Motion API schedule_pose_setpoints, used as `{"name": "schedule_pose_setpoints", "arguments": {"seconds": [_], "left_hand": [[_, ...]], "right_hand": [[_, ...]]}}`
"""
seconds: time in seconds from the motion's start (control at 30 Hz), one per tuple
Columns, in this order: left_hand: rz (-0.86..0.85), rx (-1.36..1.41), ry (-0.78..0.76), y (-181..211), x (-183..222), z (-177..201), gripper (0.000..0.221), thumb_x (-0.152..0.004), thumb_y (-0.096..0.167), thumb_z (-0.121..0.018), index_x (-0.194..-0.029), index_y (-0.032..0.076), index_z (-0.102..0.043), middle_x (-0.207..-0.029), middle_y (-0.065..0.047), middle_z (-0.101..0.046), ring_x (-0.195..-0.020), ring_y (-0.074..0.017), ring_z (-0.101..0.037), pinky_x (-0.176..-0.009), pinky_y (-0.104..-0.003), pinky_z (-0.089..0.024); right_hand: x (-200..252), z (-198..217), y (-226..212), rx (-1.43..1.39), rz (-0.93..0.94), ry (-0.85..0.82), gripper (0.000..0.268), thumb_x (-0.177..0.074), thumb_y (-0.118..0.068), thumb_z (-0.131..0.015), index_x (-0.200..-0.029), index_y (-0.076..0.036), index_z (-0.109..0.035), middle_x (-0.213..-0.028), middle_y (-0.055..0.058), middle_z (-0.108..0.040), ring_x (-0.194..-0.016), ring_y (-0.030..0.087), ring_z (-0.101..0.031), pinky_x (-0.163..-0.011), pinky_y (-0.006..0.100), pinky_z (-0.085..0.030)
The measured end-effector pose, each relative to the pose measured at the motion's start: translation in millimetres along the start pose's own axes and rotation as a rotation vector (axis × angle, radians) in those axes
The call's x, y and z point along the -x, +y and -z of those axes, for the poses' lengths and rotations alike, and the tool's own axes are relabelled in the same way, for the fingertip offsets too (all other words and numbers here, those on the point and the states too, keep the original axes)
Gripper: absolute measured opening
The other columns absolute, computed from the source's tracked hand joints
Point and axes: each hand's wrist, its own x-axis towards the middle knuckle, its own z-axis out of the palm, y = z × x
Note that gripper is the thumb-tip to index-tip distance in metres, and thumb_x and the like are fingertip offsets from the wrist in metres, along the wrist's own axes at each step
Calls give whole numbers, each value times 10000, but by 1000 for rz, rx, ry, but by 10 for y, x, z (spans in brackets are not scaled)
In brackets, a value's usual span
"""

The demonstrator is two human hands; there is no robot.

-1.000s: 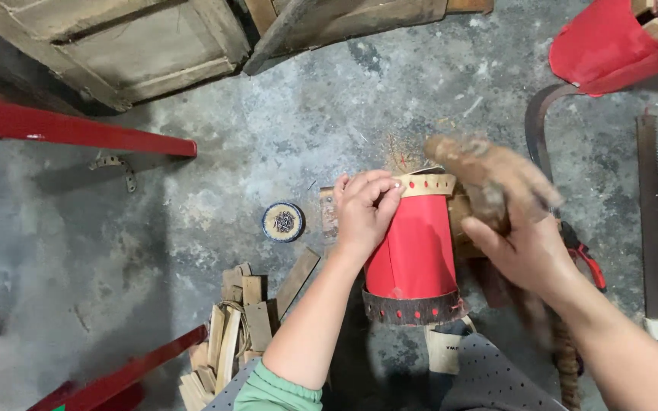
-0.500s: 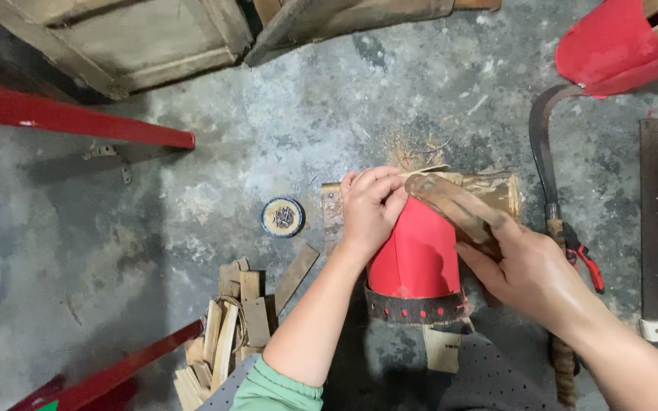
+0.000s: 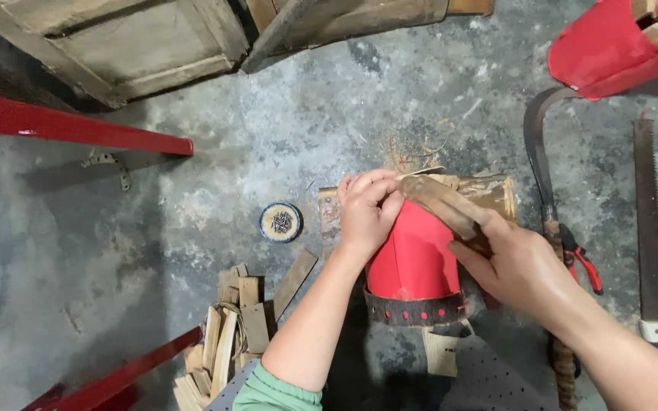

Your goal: Repairing a small percussion instrument by stretching a skin over the drum head and securing it with a wooden ring and hammer.

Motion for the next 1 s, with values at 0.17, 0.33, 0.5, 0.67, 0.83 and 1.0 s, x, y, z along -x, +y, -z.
{"name": "schedule_pose_setpoints", "arguments": {"seconds": [0.17, 0.33, 0.5, 0.67, 0.83, 1.0], "left_hand": [[60, 5, -32, 112, -39, 56, 82, -894, 269, -686, -823, 243, -718, -1094, 63, -718, -1068, -107, -671, -1091, -444, -221], [32, -12, -48, 144, -67, 71, 79, -874, 200, -663, -815, 202, -716, -1100, 90, -711, -1055, -138, -658, -1116, -487, -208], [14, -53, -38, 189, -110, 99, 112, -886, 195, -638, -824, 193, -731, -1070, 86, -719, -1017, -134, -659, -1109, -494, -226], [-22, -112, -55, 137, -103, 138, 110, -903, 214, -688, -963, 260, -767, -1069, 110, -730, -1038, -142, -649, -1093, -472, -231], [-70, -147, -17, 240, -135, 146, 95, -864, 158, -677, -854, 229, -740, -1004, 120, -718, -973, -149, -634, -1066, -481, -245], [-76, -163, -23, 252, -129, 146, 153, -910, 218, -651, -770, 204, -712, -1000, 107, -718, -962, -149, -637, -1081, -461, -224]], "right_hand": [[45, -82, 91, -160, 399, 296, 621, -883, -257, -673, -1452, -70, -507, -1388, 171, -656, -1277, 344, -626, -998, 412, -485], [46, -44, 39, -100, 146, 115, 504, -894, -391, -655, -1313, -150, -511, -1140, 105, -725, -1071, 415, -659, -789, 466, -524], [-15, -182, 176, -64, 247, 195, 498, -883, -401, -663, -1308, -165, -553, -1371, 31, -673, -1046, 432, -688, -802, 518, -527], [40, -118, 100, -151, 239, 172, 704, -876, -344, -676, -1535, -248, -448, -1259, 100, -700, -1081, 425, -668, -817, 458, -514], [28, -105, 99, -78, 149, 125, 509, -888, -414, -662, -1319, -172, -541, -1084, 120, -738, -983, 443, -685, -753, 487, -518], [16, -187, 186, -103, 255, 230, 608, -874, -376, -675, -1409, -142, -505, -1327, 119, -681, -1113, 464, -659, -805, 533, -524]]}}
